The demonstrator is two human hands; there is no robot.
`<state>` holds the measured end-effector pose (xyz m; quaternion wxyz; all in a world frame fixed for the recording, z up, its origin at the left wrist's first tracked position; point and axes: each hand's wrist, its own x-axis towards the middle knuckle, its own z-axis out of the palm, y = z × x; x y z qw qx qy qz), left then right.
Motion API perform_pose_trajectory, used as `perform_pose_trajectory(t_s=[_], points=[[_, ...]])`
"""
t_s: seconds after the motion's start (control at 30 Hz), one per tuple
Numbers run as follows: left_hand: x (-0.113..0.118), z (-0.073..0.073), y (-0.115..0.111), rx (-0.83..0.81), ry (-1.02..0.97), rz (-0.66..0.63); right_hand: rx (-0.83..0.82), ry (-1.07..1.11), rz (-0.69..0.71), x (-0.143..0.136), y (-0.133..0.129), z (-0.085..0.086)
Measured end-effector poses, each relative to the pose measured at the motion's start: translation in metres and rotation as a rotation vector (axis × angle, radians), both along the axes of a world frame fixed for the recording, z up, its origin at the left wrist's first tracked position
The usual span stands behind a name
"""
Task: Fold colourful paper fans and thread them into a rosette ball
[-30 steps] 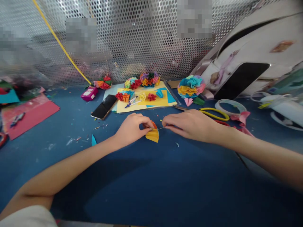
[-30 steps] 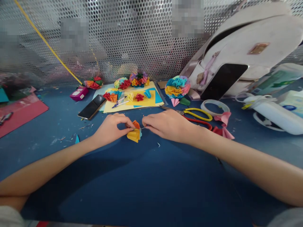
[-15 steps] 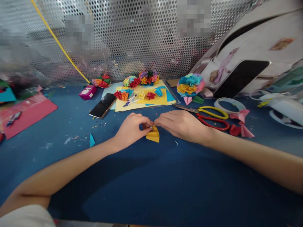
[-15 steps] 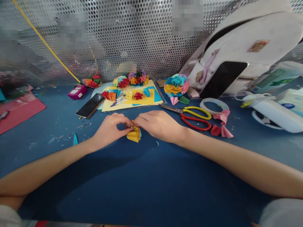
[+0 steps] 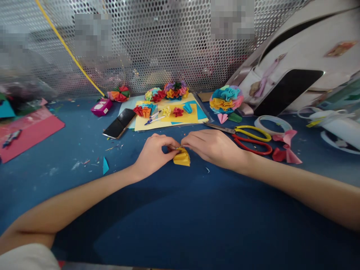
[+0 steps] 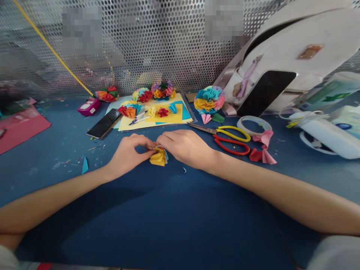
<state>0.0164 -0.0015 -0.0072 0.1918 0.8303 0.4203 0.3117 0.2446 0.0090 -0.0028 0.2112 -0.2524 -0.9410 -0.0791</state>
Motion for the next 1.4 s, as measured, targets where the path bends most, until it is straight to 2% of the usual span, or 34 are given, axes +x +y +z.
perform_pose_trajectory(t_s=[0.2,0.37,0.57,0.67,0.93,1.2,1.4], points=[[0.0008,0.0005,-0.0018,-0.086,-0.068,0.000,0.000,0.024,0.008,-0.0013,-0.0023,-0.0014],[-0.0011,-0.0024,-0.0019,-0.143,-0.118,0.004,-0.065,0.045,0.015,-0.0016,-0.0026,-0.0022],[-0.0021,-0.0045,-0.0024,-0.069,-0.063,0.011,-0.170,0.076,0.000,-0.0003,-0.0005,-0.0024],[-0.0020,-0.0047,-0.0022,-0.092,-0.117,0.016,-0.185,0.085,-0.008,-0.0005,-0.0006,-0.0026],[-0.0012,-0.0043,-0.0031,-0.090,-0.119,0.070,-0.141,0.084,0.010,0.0000,0.0007,-0.0060],[-0.0013,-0.0023,-0.0039,-0.103,-0.062,-0.030,0.006,0.058,0.037,0.0035,0.0023,0.0001],[0.0002,-0.0016,-0.0046,-0.158,-0.106,-0.003,0.045,0.038,0.032,0.0012,0.0013,0.0018]])
